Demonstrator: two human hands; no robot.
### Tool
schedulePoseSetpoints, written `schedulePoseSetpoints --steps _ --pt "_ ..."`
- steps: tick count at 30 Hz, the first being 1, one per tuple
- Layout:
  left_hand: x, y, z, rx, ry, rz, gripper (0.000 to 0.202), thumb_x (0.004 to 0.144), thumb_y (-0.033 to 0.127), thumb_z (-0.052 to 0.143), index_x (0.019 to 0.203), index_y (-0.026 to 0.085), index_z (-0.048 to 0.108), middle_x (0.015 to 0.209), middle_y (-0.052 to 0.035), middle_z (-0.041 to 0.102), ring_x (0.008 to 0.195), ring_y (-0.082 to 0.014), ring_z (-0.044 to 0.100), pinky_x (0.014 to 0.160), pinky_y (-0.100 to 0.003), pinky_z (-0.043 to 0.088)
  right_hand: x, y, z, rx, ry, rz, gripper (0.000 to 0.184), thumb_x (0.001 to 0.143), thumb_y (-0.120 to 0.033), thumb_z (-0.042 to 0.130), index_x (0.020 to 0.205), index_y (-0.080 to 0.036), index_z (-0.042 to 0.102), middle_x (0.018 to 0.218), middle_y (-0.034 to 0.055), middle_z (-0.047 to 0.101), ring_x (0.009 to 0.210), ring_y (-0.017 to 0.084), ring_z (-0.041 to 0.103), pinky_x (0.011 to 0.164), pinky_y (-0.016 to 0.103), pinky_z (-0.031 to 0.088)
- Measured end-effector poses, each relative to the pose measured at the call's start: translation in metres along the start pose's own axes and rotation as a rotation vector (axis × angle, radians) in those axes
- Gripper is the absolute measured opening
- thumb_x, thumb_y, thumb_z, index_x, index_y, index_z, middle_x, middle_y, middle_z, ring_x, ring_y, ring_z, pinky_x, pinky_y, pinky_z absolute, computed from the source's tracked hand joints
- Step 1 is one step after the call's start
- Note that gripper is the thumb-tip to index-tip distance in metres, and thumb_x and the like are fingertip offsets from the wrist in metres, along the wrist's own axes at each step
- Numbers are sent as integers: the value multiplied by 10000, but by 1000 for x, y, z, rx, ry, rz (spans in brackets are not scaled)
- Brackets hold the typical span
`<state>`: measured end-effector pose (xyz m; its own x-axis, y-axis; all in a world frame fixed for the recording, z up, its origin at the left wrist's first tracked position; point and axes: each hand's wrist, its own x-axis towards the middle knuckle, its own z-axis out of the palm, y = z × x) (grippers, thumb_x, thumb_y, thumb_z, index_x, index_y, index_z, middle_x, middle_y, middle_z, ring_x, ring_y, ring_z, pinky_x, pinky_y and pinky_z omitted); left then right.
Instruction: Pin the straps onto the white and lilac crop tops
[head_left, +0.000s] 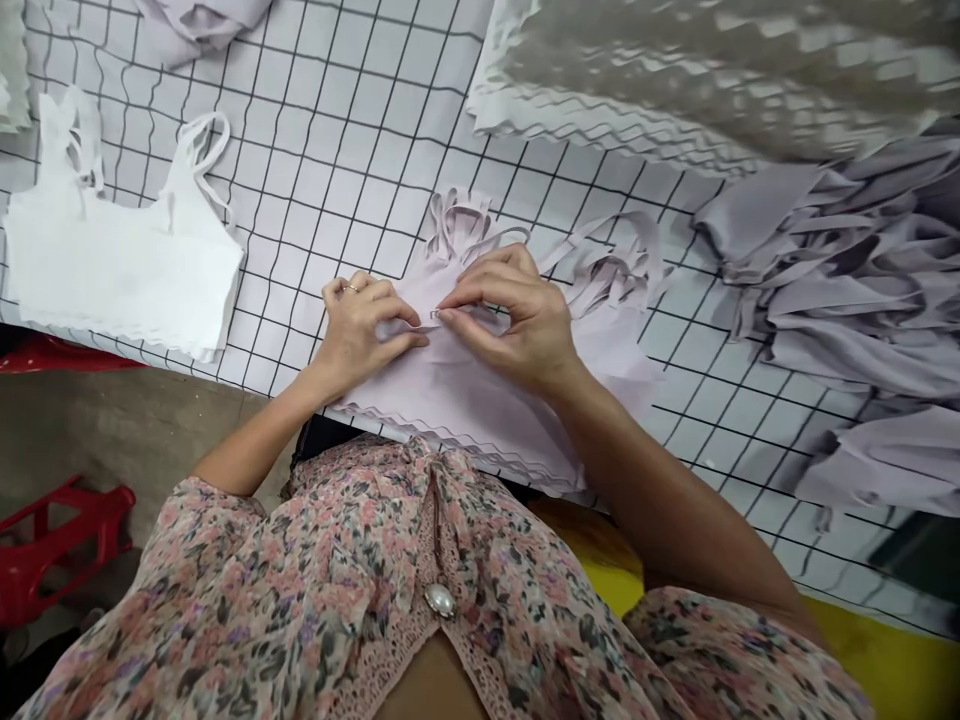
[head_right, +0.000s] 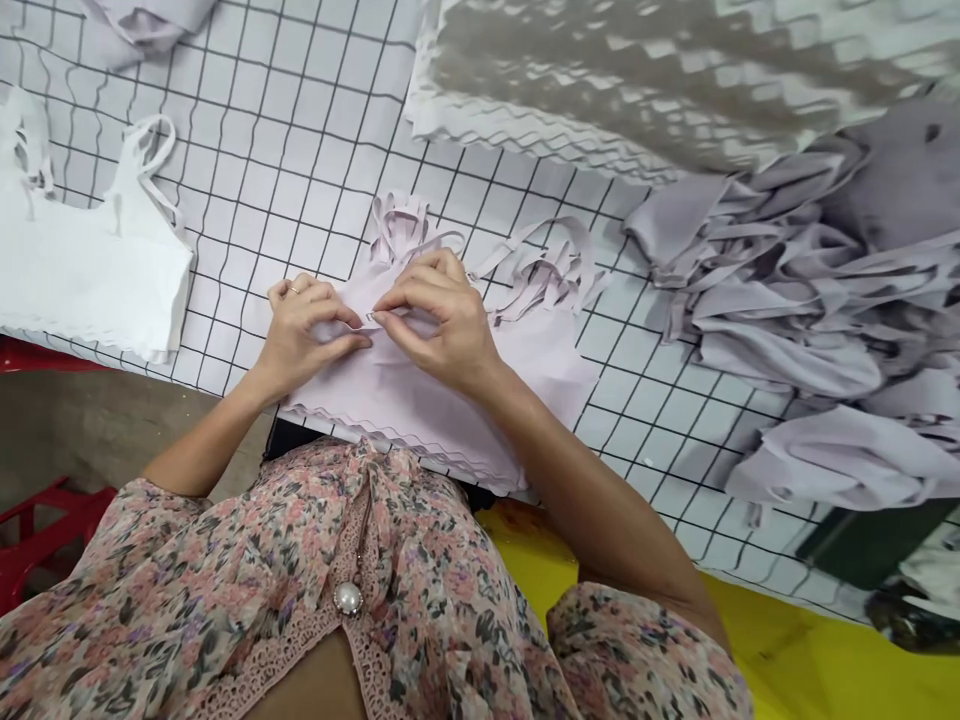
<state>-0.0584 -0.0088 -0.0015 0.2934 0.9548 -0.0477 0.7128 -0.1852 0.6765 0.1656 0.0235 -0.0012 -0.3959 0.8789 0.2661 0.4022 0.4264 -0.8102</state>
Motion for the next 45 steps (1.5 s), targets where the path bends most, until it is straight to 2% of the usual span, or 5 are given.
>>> schedulePoseSetpoints --steps 9,29,32,39,45 --pt "-1 -2 9 -58 29 47 285 1035 527 729 928 273 801 907 1 694 1068 -241 592 1120 -480 299 -5 0 2 -115 -132 -16 236 1048 -448 654 896 -289 741 857 75 723 1125 340 659 1028 623 539" --pt "-1 1 7 -70 6 39 230 1034 468 715 927 287 808 897 5 669 1083 -238 580 1147 -494 296 -6 1 -1 -120 -167 28 410 1044 -651 619 876 -300 747 871 55 746 1084 318 686 1085 653 513" --pt "0 3 5 -64 -16 23 212 1033 452 713 934 293 813 913 3 680 1096 -241 580 1152 -499 296 -6 0 -2 -117 -188 52 365 1034 -626 638 863 -318 735 888 62 749 1133 341 669 1121 678 466" --pt "1 2 4 -57 -29 33 225 1043 468 705 950 297 817 931 2 692 1105 -241 587 1155 -501 294 -8 6 -4 -205 -173 -45 205 1039 -440 631 918 -307 729 904 43 707 1206 351 643 1217 714 316" --pt "1 0 4 -76 -22 27 290 1061 522 683 932 310 833 904 7 681 1078 -227 597 1151 -494 295 -4 0 -9 -212 -238 -37 209 1034 -372 620 853 -293 691 865 38 683 1162 344 649 1252 777 224"
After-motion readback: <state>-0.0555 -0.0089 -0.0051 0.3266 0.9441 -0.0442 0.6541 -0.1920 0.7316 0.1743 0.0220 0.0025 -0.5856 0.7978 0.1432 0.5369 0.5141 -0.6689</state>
